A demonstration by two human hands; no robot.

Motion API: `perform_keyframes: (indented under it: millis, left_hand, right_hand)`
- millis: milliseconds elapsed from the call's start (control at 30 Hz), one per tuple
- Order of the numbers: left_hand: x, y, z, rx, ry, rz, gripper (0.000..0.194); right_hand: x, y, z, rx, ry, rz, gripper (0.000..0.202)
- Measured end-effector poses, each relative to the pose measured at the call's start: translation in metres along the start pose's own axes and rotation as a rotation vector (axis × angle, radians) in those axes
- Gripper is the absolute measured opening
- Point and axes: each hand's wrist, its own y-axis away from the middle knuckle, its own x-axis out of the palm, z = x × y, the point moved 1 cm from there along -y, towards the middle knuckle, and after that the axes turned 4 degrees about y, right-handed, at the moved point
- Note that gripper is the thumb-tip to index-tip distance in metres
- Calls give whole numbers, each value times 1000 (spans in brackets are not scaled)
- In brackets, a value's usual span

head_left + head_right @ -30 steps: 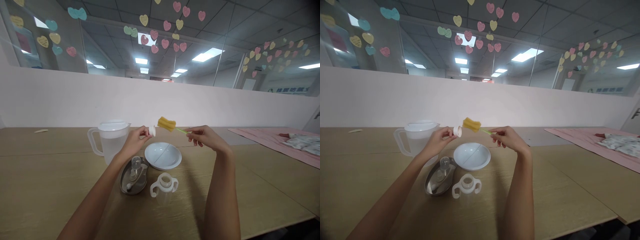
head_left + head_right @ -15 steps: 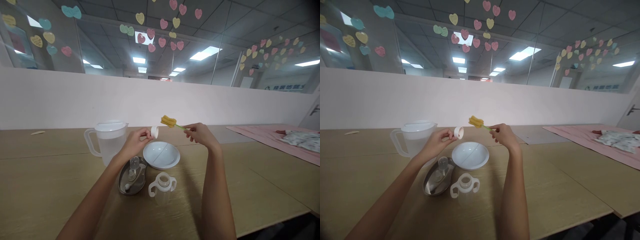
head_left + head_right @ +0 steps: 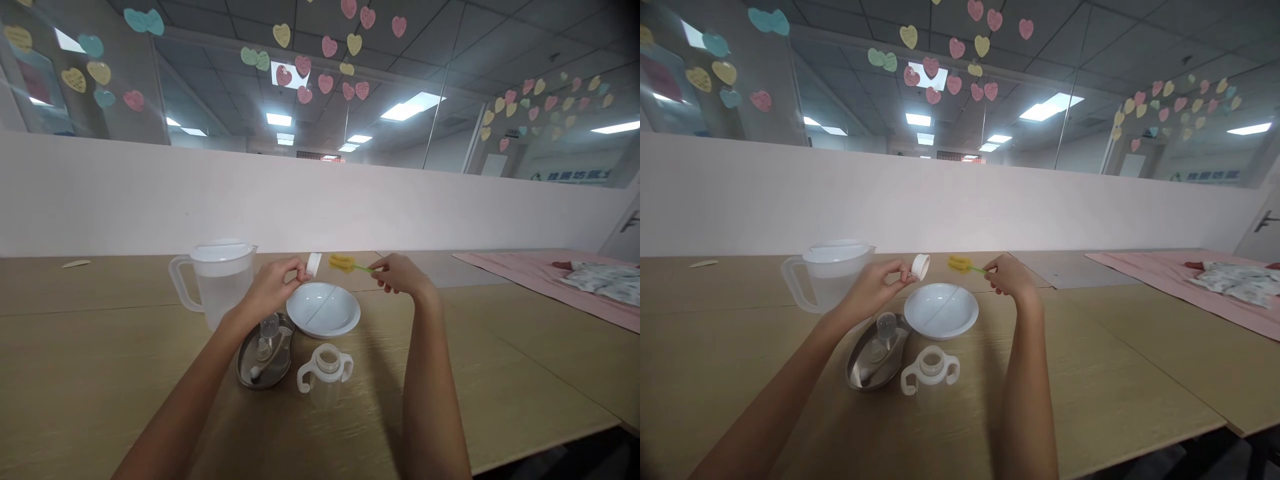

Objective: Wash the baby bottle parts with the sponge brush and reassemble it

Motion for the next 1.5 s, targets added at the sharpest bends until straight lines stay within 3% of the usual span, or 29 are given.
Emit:
perform_keyframes:
  millis: [67,233,367,500,567,667,800,900,1033,1300,1400,1500]
  left_hand:
    - [-1,0,-1,7,-13,-16,16]
    - [0,-1,5,-12,-34,-50,16]
    - [-5,-2,7,-16,-48,-103,18]
    - [-19,0,8,-60,-248,-128,13]
    - [-26,3,11,-149,-380,-55,9]
    - [-29,10,23,-303,-440,191,5]
    - [-16,21,49,-563,-361,503,16]
    - [-2,25,66,-715,-298,638,22]
    - [7,28,73,-776,-269,708,25]
    - [7,23,63,-856,-325,798,24]
    - [4,20,49,-827,-364,755,16]
    - [3,18,23,-686,-300,718,19]
  right_hand:
    - [1,-2,-4,-3,8,55,28]
    - [-3,10,1,-238,-196,246,36]
    - [-4,16,4,-241,-214,293,40]
    - [-7,19,0,-217,-229,282,46]
    - [-11,20,-4,-204,-232,257,47]
    - [-14,21,-10,-167,-219,236,47]
    - [-15,21,-14,-133,-195,223,45]
    - [-14,22,-11,-131,-185,222,45]
    - [-14,23,-8,-142,-176,228,43]
    - [-13,20,-7,-148,-170,252,44]
    - [-12,20,-7,-141,-159,254,44]
    - [-11,18,-8,-133,-151,246,44]
